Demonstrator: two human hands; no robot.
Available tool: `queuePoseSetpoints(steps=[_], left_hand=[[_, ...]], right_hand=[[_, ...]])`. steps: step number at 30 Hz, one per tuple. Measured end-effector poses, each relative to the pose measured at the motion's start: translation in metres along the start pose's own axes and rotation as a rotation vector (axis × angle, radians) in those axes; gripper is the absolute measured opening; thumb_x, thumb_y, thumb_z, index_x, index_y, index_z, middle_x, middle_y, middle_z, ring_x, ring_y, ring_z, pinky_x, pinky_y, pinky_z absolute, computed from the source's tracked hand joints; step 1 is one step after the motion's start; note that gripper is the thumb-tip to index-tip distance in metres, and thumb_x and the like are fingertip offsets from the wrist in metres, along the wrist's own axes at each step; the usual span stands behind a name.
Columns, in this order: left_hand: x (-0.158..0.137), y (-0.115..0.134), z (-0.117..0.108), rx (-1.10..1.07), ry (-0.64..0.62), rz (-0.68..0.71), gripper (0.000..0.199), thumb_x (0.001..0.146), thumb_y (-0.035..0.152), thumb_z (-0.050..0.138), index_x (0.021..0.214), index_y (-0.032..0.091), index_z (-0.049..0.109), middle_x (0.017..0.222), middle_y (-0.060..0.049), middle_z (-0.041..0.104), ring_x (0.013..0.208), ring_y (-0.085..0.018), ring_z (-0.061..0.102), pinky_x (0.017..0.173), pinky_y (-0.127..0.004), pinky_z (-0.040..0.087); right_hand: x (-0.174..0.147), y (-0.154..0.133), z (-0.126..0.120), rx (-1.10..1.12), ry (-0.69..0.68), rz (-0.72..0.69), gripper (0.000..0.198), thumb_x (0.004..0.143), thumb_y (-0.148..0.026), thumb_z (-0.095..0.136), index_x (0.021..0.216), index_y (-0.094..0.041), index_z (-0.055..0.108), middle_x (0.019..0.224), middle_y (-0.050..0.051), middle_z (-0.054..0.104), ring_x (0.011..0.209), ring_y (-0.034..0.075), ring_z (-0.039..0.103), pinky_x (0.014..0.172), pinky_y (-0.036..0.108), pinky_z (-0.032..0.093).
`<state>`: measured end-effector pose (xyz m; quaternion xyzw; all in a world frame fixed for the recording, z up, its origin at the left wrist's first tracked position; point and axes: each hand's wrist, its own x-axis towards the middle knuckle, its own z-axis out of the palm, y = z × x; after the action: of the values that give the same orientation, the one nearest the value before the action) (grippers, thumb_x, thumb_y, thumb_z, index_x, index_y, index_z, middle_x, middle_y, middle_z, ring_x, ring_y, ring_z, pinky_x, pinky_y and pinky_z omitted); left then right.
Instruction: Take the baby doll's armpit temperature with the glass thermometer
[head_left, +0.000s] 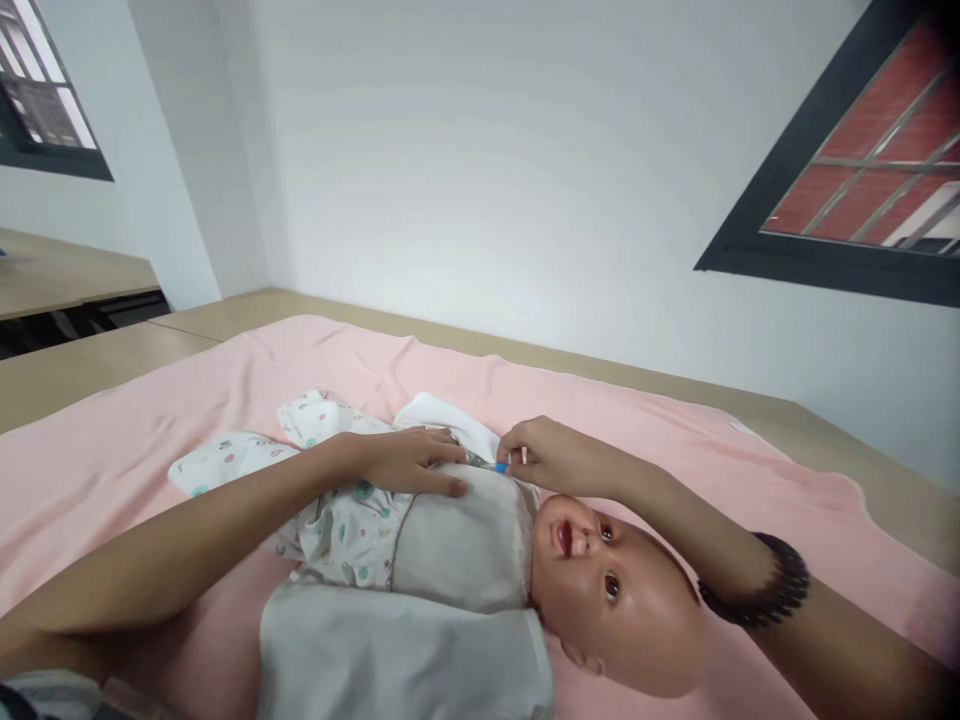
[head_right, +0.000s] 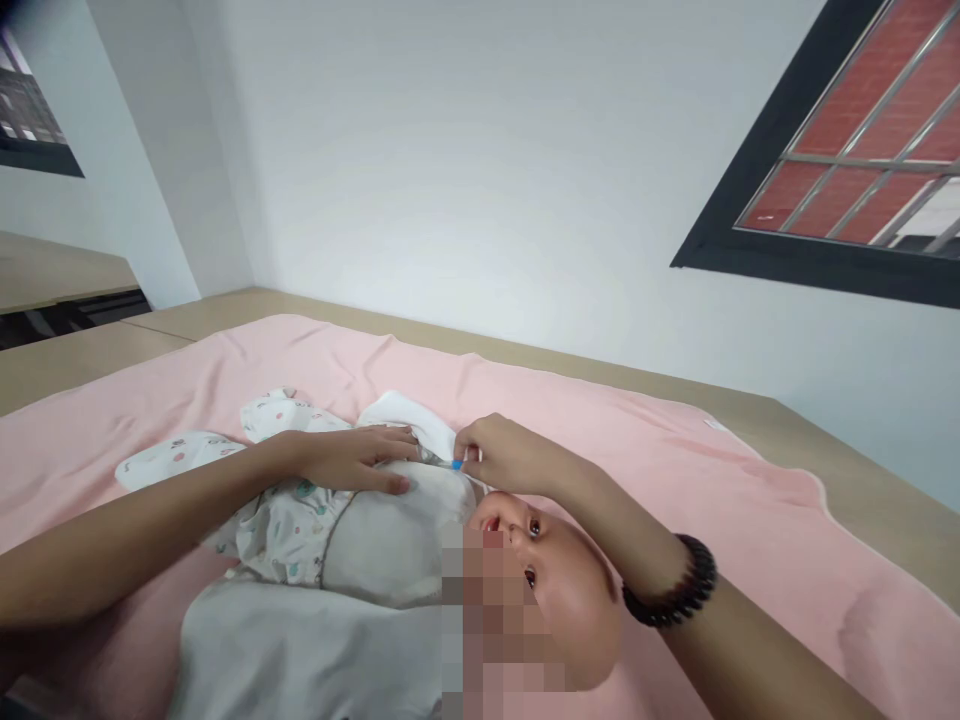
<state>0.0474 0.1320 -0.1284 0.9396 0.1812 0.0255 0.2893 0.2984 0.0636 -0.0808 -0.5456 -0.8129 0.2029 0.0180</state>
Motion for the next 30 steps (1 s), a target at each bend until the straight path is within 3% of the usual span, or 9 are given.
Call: queuePoseSetpoints(steps=[7, 11, 14, 17, 22, 27, 30], left_hand=[[0.0, -0.002, 0.002, -0.038, 0.02, 0.017, 0.034, 0.097, 0.056, 0.052, 0.105, 0.024, 0.06, 0.109, -0.005, 0.054, 0.112, -0.023, 0.051, 0.103, -0.037, 0.039], [0.0, -0.004, 0.003, -0.068, 0.039, 0.036, 0.033, 0.096, 0.056, 0.055, 0.098, 0.023, 0.057, 0.104, -0.003, 0.053, 0.111, -0.022, 0.05, 0.103, -0.036, 0.038], [0.001, -0.006, 0.004, -0.089, 0.036, 0.043, 0.033, 0.096, 0.055, 0.056, 0.096, 0.022, 0.055, 0.105, -0.003, 0.053, 0.11, -0.022, 0.05, 0.102, -0.035, 0.038], [0.001, -0.008, 0.005, -0.095, 0.033, 0.057, 0.034, 0.096, 0.056, 0.055, 0.096, 0.022, 0.055, 0.106, -0.004, 0.053, 0.11, -0.023, 0.05, 0.102, -0.036, 0.038], [0.001, -0.009, 0.005, -0.103, 0.034, 0.064, 0.035, 0.098, 0.056, 0.051, 0.103, 0.022, 0.058, 0.109, -0.006, 0.054, 0.116, -0.025, 0.048, 0.105, -0.037, 0.036], [-0.004, -0.005, 0.005, -0.124, 0.061, -0.043, 0.043, 0.098, 0.062, 0.046, 0.114, 0.024, 0.058, 0.114, -0.006, 0.058, 0.11, -0.025, 0.053, 0.097, -0.037, 0.039], [-0.005, -0.007, 0.005, -0.12, 0.136, -0.14, 0.046, 0.096, 0.065, 0.046, 0.12, 0.027, 0.057, 0.117, -0.006, 0.059, 0.107, -0.025, 0.056, 0.093, -0.037, 0.042]], right_hand=[[0.027, -0.017, 0.0, 0.024, -0.099, 0.019, 0.021, 0.082, -0.014, 0.066, 0.102, -0.015, 0.072, 0.094, 0.003, 0.07, 0.079, 0.016, 0.063, 0.072, 0.025, 0.043], [0.024, -0.01, -0.004, 0.124, -0.202, 0.06, 0.026, 0.088, -0.018, 0.062, 0.111, -0.01, 0.069, 0.095, 0.005, 0.071, 0.068, 0.014, 0.066, 0.07, 0.025, 0.048], [0.024, -0.003, -0.005, 0.145, -0.219, 0.026, 0.031, 0.088, -0.015, 0.06, 0.117, -0.011, 0.071, 0.103, 0.005, 0.071, 0.077, 0.014, 0.067, 0.075, 0.024, 0.05], [0.032, 0.001, -0.001, 0.123, -0.221, -0.003, 0.034, 0.085, -0.008, 0.061, 0.117, -0.012, 0.073, 0.1, 0.004, 0.072, 0.085, 0.015, 0.066, 0.08, 0.024, 0.049], [0.047, -0.003, 0.01, 0.083, -0.233, -0.014, 0.027, 0.088, -0.005, 0.062, 0.112, -0.011, 0.072, 0.09, 0.002, 0.069, 0.08, 0.014, 0.062, 0.08, 0.027, 0.05], [0.04, -0.008, 0.0, 0.067, -0.269, -0.078, 0.039, 0.091, -0.005, 0.051, 0.117, -0.019, 0.076, 0.106, 0.001, 0.071, 0.093, 0.014, 0.062, 0.083, 0.024, 0.044], [0.036, -0.004, -0.011, 0.035, -0.151, -0.031, 0.037, 0.097, -0.018, 0.05, 0.128, -0.018, 0.071, 0.104, 0.005, 0.07, 0.088, 0.016, 0.061, 0.079, 0.026, 0.043]])
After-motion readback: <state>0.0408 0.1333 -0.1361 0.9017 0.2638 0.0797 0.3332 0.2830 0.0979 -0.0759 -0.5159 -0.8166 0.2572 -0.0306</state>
